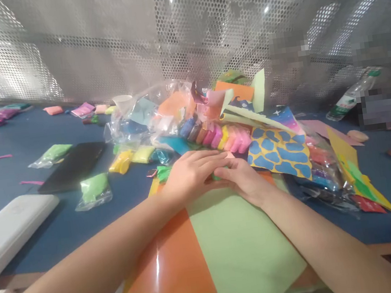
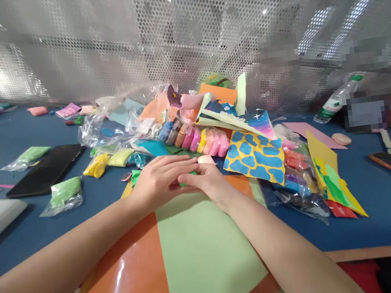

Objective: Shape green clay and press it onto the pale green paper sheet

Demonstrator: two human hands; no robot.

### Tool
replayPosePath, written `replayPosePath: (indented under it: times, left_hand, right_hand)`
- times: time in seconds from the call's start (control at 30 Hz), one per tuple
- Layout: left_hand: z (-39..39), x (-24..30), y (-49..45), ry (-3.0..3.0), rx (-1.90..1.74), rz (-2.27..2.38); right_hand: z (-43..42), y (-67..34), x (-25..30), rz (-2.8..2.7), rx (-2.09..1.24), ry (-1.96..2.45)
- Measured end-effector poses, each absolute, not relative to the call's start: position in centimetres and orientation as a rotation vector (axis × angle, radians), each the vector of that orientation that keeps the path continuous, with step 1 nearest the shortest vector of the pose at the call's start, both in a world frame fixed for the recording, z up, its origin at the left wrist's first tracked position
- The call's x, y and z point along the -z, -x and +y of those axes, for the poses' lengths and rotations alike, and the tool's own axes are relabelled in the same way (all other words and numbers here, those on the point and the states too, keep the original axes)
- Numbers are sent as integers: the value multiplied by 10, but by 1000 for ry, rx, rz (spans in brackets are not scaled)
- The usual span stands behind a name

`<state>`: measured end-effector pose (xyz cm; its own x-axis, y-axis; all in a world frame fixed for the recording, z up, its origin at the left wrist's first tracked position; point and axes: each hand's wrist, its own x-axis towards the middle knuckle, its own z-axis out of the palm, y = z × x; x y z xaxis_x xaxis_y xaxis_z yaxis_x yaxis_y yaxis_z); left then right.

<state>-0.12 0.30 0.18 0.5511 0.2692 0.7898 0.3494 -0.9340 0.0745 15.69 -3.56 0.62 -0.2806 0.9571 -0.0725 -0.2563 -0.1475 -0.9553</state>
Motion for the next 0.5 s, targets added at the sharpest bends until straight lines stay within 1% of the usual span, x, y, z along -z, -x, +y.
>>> replayPosePath:
  times: [0.13, 0.3, 0.5]
  left_hand:
    - [7, -7, 9, 2653, 1321, -540]
    - [14, -10, 15, 2739, 1257, -425]
    - [17, -7, 16, 2820, 1286, -531]
  right_hand:
    - [-37, -159, -7, -1161, -1613, 983]
    - [-36, -163, -7, -1202, -1646, 947]
    - [-34, -166, -6, -1163, -1599, 997]
